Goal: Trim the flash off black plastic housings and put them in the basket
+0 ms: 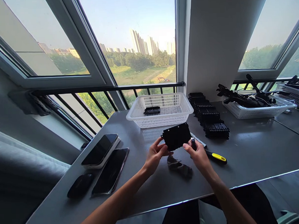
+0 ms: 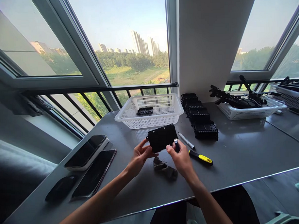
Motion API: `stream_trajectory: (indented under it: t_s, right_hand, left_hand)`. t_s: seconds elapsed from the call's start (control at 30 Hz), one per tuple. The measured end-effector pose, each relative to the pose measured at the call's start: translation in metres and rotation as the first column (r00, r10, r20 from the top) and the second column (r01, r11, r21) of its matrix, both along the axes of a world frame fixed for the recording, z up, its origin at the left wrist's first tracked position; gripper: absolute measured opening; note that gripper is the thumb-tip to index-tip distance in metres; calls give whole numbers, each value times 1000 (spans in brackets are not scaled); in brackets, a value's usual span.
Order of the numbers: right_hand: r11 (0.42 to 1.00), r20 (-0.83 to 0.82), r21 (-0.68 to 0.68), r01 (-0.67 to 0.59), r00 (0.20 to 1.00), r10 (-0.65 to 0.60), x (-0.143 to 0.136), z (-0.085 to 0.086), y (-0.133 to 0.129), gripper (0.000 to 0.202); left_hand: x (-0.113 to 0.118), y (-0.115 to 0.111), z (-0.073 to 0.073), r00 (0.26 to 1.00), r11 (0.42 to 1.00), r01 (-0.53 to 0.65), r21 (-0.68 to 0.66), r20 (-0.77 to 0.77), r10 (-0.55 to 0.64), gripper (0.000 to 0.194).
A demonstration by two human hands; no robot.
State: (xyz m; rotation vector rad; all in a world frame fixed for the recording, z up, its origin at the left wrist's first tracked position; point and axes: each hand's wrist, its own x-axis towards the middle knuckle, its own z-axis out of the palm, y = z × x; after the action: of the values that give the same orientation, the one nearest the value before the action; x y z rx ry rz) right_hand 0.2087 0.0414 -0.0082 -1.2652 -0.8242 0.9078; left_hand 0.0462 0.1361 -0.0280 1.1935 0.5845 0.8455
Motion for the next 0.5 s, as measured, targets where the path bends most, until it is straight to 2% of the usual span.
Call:
stream_trajectory:
  t_s: [0.07, 0.13, 0.3, 0.43, 0.5]
  right_hand:
    - [985, 166, 75, 153, 972, -164, 4, -7, 3, 34]
    - [971, 229, 107, 213, 945, -233, 6, -13, 6, 33]
    - [974, 131, 93, 207, 967, -218, 2, -21, 11, 36]
    - [978, 65, 89, 189, 979, -195, 3, -21, 11, 37]
    - [977, 87, 93, 191, 976, -199, 6, -21, 11, 34]
  left_hand:
    - [-1, 0, 4, 999, 999, -5, -48, 36, 6, 72]
    - [-1, -1, 8, 999, 998, 13, -67, 35, -10, 81]
    - [0, -7, 10, 996, 996, 90, -21, -24, -91, 90]
    - [2, -11, 7, 994, 994, 113, 4, 0, -113, 82]
    - [3, -10, 6, 993, 993, 116, 19, -33, -115, 68]
